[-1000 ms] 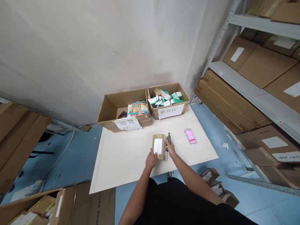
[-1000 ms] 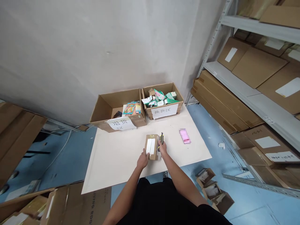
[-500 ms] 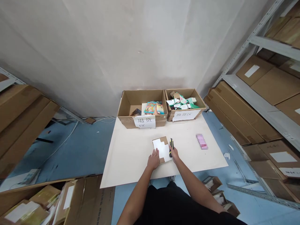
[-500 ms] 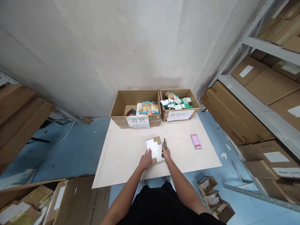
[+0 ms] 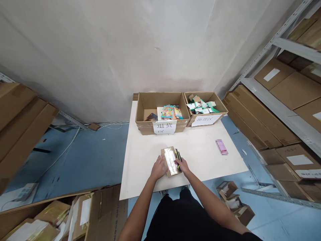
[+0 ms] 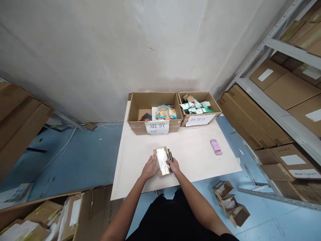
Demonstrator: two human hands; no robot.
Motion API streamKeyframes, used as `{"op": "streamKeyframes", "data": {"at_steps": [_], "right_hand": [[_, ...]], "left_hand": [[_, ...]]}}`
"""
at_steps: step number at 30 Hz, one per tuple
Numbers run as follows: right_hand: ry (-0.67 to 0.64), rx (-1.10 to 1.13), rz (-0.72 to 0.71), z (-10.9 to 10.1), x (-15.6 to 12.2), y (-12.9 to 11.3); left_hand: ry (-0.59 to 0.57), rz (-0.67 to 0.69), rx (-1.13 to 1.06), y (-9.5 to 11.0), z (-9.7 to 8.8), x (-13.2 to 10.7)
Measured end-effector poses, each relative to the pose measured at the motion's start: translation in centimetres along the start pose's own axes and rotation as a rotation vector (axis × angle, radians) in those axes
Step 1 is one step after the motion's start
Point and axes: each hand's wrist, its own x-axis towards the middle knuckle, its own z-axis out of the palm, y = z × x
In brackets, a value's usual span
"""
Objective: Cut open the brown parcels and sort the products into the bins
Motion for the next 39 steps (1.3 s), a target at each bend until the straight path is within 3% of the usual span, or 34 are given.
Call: {"op": "streamKeyframes", "data": {"at_steps": [3,7,11,16,25,30,35,39], "right_hand": [[-0.005,-0.100,0.000,-1.1,0.8,-1.4],[-0.030,-0.380,-0.088,-1.7,1.8,-4.9],[0.005,-0.751,-0.196,-0.1,3.1,-8.3],[-0.013,-0.996,-0.164,1.5,4.5,-10.3],[-0.046,-0.999,-0.145,0.3,4.6,-10.5],[-0.033,-0.956,-0.133,0.4,3.8,-9.3],[-0.068,-1.033,-0.101,0.4,1.6,-7.5],[-0.115,-1.037,-0.093,-1.6,-1.6,-5.2]], "left_hand": [[-0.119,-0.004,0.048,1.3,-0.4,1.4],[-0.173,-0.056,0.081,2.4,-0.4,3.2],[-0.208,-0.064,0.063,3.3,-1.0,5.3],[-0.203,-0.071,0.043,4.0,-1.1,7.0],[-0.179,-0.066,0.032,3.5,-0.6,7.3],[-0.184,-0.083,0.053,3.6,-0.7,7.3],[-0.158,-0.106,0.055,3.7,-0.8,6.9],[-0.152,-0.115,0.059,3.6,-1.0,6.7]]}}
